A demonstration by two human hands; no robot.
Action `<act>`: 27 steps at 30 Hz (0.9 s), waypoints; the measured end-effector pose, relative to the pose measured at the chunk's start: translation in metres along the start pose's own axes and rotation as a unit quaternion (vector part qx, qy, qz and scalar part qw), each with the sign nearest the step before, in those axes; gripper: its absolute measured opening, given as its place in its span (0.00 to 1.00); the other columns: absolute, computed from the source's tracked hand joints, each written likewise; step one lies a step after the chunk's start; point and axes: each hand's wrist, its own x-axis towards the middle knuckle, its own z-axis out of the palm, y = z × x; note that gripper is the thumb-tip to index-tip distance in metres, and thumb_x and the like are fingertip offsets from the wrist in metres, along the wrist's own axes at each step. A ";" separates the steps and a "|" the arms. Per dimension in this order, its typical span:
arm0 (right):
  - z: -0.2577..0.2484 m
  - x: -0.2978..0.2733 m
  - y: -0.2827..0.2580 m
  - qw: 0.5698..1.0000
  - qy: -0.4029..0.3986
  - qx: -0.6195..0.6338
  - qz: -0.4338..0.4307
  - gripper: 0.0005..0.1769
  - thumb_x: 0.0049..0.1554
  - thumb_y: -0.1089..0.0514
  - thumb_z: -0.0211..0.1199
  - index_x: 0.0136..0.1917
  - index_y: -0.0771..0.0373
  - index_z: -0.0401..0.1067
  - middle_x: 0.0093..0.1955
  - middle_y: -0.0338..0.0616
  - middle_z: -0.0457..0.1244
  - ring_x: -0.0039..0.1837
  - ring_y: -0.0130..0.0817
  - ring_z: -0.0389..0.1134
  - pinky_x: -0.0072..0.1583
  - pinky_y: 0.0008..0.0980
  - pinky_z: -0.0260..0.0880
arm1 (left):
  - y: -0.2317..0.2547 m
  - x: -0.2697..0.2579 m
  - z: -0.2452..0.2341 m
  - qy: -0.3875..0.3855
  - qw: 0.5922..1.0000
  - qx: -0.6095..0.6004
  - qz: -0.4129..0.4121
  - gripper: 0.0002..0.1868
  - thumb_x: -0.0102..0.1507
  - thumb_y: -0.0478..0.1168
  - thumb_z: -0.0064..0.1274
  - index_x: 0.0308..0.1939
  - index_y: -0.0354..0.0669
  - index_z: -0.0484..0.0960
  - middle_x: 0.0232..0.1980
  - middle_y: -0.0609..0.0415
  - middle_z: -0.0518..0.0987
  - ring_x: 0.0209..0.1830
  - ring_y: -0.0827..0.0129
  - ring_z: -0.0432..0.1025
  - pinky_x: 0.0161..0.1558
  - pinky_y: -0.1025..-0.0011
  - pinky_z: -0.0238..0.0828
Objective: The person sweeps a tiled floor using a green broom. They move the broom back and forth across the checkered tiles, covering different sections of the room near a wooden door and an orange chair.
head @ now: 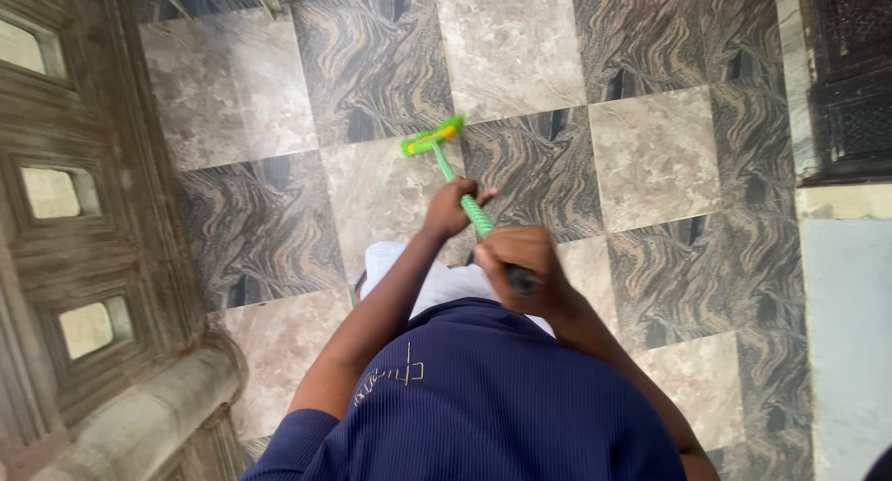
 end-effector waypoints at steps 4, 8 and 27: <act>-0.019 -0.029 0.019 0.995 -0.084 -0.014 0.044 0.17 0.57 0.70 0.62 0.31 0.67 0.59 0.29 0.51 0.57 0.32 0.44 0.61 0.39 0.43 0.61 | -0.014 -0.009 0.050 -0.053 0.997 -0.016 -0.051 0.32 0.68 0.59 0.55 0.22 0.33 0.77 0.27 0.38 0.74 0.32 0.43 0.72 0.39 0.53 0.68; -0.063 -0.038 0.040 0.991 -0.110 0.053 0.053 0.15 0.55 0.71 0.60 0.29 0.67 0.62 0.26 0.47 0.60 0.29 0.39 0.63 0.36 0.39 0.63 | 0.009 -0.040 0.089 -0.126 0.980 -0.086 -0.124 0.27 0.65 0.59 0.53 0.25 0.38 0.83 0.25 0.39 0.77 0.28 0.45 0.73 0.36 0.53 0.69; -0.041 -0.041 0.034 0.995 -0.028 0.087 0.049 0.21 0.61 0.67 0.54 0.27 0.68 0.56 0.24 0.46 0.52 0.26 0.37 0.54 0.35 0.38 0.52 | 0.036 -0.027 0.052 0.067 0.993 -0.087 -0.045 0.18 0.59 0.50 0.64 0.41 0.40 0.77 0.45 0.40 0.79 0.45 0.46 0.75 0.43 0.56 0.75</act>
